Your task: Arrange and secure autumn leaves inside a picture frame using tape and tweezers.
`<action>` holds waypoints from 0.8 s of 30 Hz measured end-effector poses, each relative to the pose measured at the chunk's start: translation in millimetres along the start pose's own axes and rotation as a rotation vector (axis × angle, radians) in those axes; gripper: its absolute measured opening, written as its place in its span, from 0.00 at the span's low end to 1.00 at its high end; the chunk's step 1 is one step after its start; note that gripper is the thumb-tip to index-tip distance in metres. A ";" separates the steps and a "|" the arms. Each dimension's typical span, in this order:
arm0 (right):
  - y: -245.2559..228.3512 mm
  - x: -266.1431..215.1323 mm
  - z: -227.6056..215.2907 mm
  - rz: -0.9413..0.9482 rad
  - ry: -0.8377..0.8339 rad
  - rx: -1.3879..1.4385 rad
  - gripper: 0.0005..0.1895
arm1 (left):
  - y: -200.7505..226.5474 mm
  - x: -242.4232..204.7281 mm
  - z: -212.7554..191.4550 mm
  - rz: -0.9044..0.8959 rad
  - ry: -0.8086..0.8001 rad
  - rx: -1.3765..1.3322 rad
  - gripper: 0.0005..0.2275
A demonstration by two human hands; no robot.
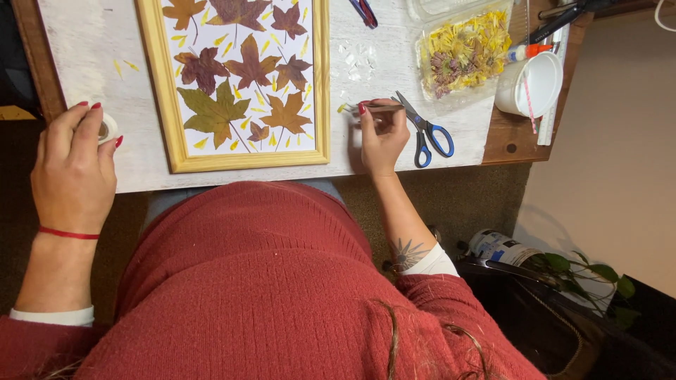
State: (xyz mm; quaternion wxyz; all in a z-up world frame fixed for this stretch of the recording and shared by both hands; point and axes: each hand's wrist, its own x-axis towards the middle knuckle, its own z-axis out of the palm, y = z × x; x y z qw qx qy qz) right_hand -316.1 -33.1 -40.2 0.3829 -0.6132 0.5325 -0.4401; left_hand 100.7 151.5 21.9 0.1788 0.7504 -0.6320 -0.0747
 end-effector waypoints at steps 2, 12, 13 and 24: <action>2.4 4.0 -0.7 0.066 -0.007 0.040 0.10 | 1.0 1.5 0.0 0.008 0.002 0.009 0.17; -5.9 7.7 -1.9 0.092 -0.037 0.016 0.08 | 5.5 6.6 -6.9 0.000 0.026 -0.054 0.16; -8.6 7.1 -2.0 0.092 -0.038 0.015 0.08 | 6.3 7.3 -7.8 -0.001 0.026 -0.054 0.16; -22.2 2.1 2.8 0.099 -0.021 -0.016 0.07 | 12.0 12.2 -14.8 0.018 0.040 -0.180 0.16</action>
